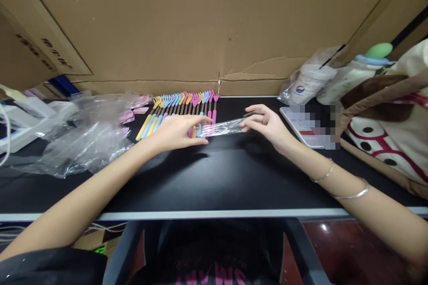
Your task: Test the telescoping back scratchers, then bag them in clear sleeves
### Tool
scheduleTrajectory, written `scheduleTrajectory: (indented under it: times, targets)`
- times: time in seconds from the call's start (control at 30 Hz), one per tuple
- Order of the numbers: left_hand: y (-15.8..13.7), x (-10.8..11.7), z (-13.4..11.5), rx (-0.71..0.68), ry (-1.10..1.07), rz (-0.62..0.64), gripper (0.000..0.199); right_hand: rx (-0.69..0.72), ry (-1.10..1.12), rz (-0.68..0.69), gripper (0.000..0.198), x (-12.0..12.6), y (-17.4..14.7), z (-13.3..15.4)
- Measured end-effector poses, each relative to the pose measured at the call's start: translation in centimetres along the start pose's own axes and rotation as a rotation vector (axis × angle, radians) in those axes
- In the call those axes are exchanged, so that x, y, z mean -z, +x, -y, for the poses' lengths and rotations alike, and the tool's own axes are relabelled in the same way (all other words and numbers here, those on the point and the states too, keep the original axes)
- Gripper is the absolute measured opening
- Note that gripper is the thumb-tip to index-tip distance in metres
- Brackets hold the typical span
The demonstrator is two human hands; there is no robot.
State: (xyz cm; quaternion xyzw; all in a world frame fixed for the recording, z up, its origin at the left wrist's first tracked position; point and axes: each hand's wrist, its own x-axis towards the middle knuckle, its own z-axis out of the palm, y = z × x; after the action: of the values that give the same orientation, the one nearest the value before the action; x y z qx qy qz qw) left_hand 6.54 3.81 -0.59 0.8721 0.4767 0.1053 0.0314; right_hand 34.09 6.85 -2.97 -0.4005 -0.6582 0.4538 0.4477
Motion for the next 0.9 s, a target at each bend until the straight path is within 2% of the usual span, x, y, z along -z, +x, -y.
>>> scheduleTrajectory:
  times: [0.2, 0.43, 0.57, 0.7, 0.77, 0.9]
  targets:
    - [-0.1, -0.7, -1.8, 0.047, -0.028, -0.101, 0.046, 0.061, 0.025, 0.042, 0.04, -1.1, -0.6, -0.3]
    - [-0.1, -0.5, -1.5, 0.028, -0.069, -0.169, 0.033, 0.141, -0.103, 0.072, 0.039, -0.6, -0.5, 0.5]
    - [-0.1, -0.2, -0.9, 0.023, -0.073, -0.232, 0.03, 0.181, -0.138, 0.012, 0.034, 0.7, 0.1, 1.1]
    - [0.1, 0.2, 0.0, 0.032, -0.07, -0.262, 0.03, 0.141, -0.178, -0.077, 0.029, 1.8, 1.0, 0.3]
    - [0.2, 0.2, 0.5, 0.026, -0.059, -0.299, 0.03, 0.138, -0.222, -0.048, 0.027, 1.8, 1.4, -0.7]
    - [0.4, 0.0, 1.2, 0.009, -0.054, -0.358, 0.029, 0.213, -0.44, 0.144, 0.026, 0.6, 1.9, -2.4]
